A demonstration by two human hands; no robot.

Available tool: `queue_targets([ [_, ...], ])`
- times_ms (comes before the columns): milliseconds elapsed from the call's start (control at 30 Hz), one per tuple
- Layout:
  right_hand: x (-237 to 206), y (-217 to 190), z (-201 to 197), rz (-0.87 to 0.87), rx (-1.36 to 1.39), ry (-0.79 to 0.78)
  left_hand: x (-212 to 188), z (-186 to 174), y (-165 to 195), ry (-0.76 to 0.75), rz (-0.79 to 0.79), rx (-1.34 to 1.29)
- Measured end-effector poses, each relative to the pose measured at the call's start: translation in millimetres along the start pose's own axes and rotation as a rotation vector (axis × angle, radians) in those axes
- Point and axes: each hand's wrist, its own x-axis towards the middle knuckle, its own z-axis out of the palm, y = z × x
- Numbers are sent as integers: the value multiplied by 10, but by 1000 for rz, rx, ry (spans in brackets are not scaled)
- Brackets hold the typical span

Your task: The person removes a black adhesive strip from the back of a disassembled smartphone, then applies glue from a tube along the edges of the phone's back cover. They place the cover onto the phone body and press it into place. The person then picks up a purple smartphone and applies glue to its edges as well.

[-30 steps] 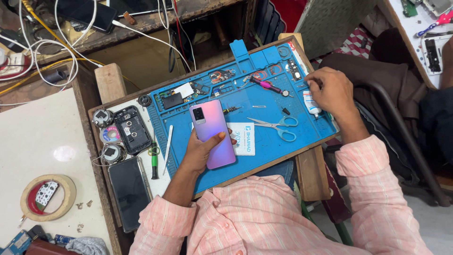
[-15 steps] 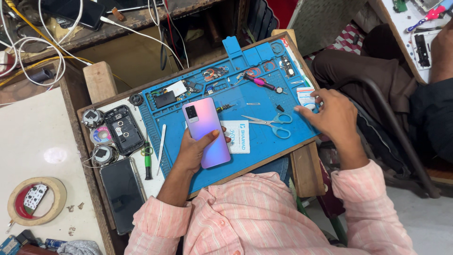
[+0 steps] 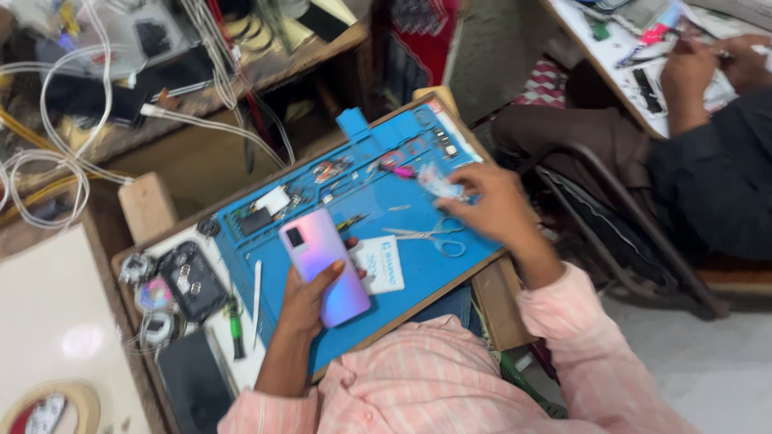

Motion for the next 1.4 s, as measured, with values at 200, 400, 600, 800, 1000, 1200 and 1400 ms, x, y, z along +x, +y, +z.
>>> queue_targets([
  [200,71,-377,829,-457,-40,-206,-35,-230,-54,-7,-25,-43],
  [400,-56,-646,1006,-560,16,-320,39,-519,-145,-13,-82,59],
  [600,-52,-715,918,-440,64,-337,121,-544,-175,74,-106,123],
  [800,-36,-577,706,-351,91,-234,179,-523,-131,87,-92,127],
  [1000,-119,-201,592,-64,-114,-52,229,-525,-155,225,-73,101],
  [1200,-234,91,681,-82,-145,-31,186,-538,-175,123,-69,87],
  [1400,-252,27,498,-19,-16,10,80,-287,-137,144,-56,53],
])
